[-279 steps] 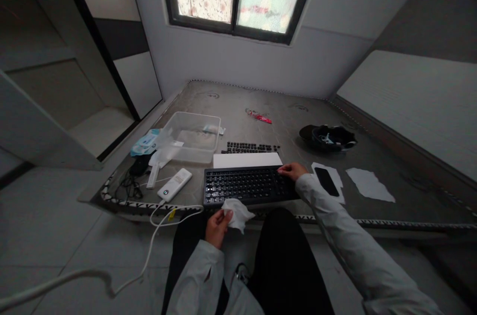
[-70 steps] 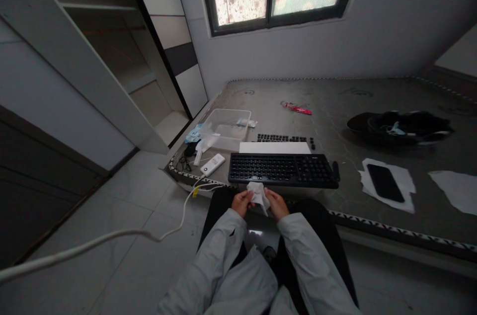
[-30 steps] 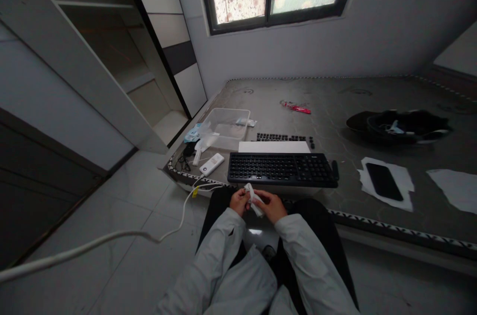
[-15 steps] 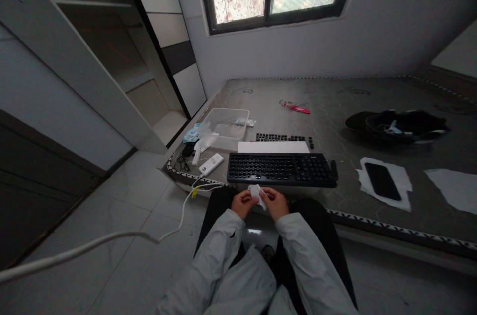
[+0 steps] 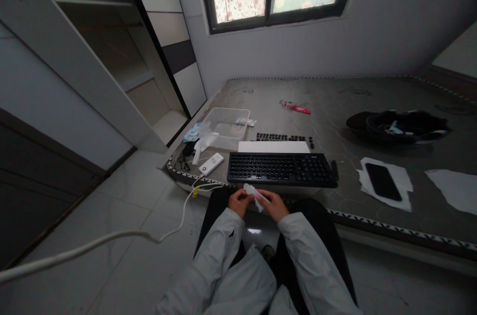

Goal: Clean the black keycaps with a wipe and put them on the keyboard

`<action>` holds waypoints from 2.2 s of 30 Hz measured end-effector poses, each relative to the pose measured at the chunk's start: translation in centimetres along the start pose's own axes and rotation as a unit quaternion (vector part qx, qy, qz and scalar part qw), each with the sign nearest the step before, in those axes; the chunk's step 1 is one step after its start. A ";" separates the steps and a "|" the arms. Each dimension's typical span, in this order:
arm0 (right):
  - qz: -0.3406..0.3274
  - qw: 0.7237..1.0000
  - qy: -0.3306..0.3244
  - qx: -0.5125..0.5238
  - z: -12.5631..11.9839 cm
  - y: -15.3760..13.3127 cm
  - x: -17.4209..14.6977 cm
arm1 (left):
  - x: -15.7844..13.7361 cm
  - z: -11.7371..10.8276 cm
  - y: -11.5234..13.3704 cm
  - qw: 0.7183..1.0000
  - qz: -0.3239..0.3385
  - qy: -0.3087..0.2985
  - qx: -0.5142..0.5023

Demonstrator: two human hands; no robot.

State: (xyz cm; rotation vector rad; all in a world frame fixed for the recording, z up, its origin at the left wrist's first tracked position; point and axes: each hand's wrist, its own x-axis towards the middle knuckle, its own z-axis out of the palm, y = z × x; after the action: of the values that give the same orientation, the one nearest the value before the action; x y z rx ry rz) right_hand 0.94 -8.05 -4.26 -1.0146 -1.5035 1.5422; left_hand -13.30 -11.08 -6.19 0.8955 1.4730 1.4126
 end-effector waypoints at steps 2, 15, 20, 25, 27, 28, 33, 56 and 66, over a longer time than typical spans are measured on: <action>-0.009 1.000 0.003 -0.001 0.1 0.1 0.0 | 0.0 0.0 0.1 1.000 -0.013 -0.012 -0.012; 0.002 0.999 0.043 -0.009 0.2 1.1 0.2 | 0.2 0.1 -0.2 0.993 -0.068 -0.075 -0.059; -0.031 0.992 0.044 -0.112 0.3 0.8 -0.1 | 0.3 -0.1 -0.5 0.990 -0.077 -0.099 -0.068; -0.045 0.987 0.079 -0.132 0.4 0.6 -0.2 | 0.3 0.1 -0.3 0.988 -0.081 -0.103 -0.077; -0.027 0.985 0.104 -0.135 0.3 0.8 -0.1 | 0.4 0.1 -0.4 0.988 -0.084 -0.101 -0.077; -0.010 0.984 0.116 -0.135 0.2 0.9 0.0 | 0.4 0.0 -0.5 0.988 -0.085 -0.101 -0.077; 0.023 0.992 0.088 -0.092 0.1 1.1 0.1 | 0.6 -0.2 -1.1 0.987 -0.097 -0.101 -0.076; -0.035 0.993 0.048 -0.104 0.1 0.7 -0.1 | 0.4 -0.1 -0.6 0.982 -0.125 -0.119 -0.081; 0.026 0.997 0.046 -0.060 0.1 1.0 0.2 | 0.4 0.1 -1.2 0.983 -0.107 -0.127 -0.085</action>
State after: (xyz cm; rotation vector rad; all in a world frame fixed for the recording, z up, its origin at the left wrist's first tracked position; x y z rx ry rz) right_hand 0.80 -7.94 -5.29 -1.1867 -1.5309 1.4349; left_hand -13.31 -10.78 -7.38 0.7553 1.1995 1.1975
